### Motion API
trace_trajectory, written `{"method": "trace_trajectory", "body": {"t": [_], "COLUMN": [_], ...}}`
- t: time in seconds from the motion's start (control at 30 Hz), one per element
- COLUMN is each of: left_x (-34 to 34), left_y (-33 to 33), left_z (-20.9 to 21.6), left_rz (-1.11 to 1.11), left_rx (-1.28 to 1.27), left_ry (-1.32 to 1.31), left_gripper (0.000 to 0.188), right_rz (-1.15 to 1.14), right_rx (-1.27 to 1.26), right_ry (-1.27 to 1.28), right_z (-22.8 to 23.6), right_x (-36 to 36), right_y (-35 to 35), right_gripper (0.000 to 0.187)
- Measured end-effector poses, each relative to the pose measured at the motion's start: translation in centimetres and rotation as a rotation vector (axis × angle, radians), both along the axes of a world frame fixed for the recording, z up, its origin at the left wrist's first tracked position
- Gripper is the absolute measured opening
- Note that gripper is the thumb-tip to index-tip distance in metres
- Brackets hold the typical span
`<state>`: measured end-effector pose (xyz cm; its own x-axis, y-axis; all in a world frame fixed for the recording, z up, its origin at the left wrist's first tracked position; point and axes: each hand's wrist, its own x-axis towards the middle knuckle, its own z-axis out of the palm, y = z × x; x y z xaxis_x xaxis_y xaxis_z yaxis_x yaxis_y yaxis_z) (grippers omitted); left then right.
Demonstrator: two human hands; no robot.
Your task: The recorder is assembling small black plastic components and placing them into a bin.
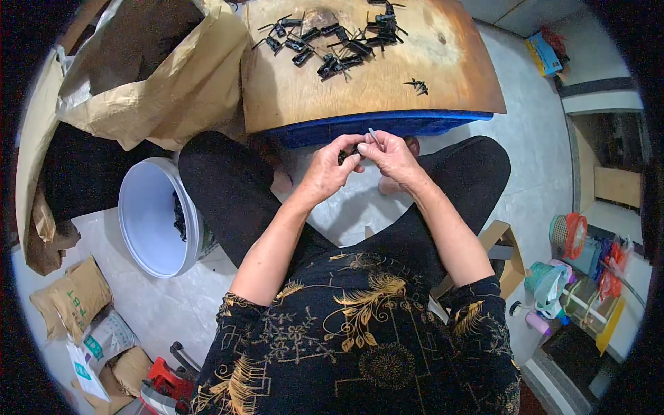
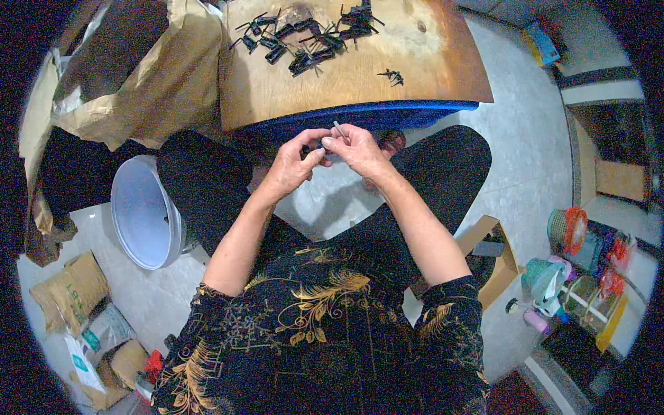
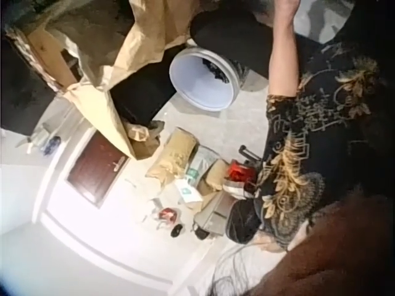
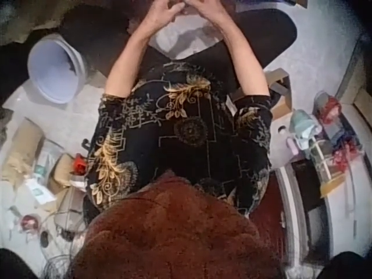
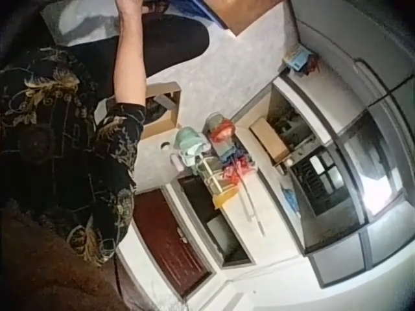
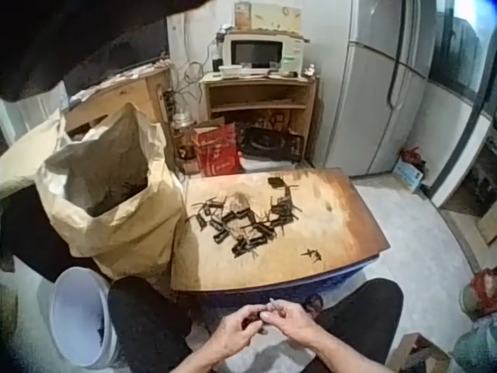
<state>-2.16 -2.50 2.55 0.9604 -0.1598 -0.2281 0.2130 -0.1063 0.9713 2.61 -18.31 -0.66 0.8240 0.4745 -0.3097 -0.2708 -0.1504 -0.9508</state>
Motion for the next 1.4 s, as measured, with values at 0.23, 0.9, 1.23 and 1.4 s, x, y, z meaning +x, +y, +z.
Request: {"method": "trace_trajectory", "body": {"t": [0.23,0.9,1.23,1.4], "left_x": [0.4,1.4,1.9,0.2], "left_y": [0.3,-0.4,1.3,5.7], "left_z": [-1.5,-2.1,-1.3,5.3], "left_rz": [0.220,0.326,0.393,0.513], "left_rx": [0.079,0.213,0.225,0.081], "left_ry": [-0.045,-0.192,-0.194,-0.240], "left_gripper": [0.029,0.030,0.027,0.021], "right_rz": [-0.061,-0.112,0.104,0.357], "right_rx": [0.097,0.145,-0.027,-0.172], "right_ry": [0.305,0.481,0.484,0.133], "right_z": [2.2,2.6,4.8,7.3], "right_x": [-1.0,0.0,2.9,7.1], "right_y": [1.5,3.3,4.8,4.5], "right_gripper": [0.036,0.030,0.024,0.031]}}
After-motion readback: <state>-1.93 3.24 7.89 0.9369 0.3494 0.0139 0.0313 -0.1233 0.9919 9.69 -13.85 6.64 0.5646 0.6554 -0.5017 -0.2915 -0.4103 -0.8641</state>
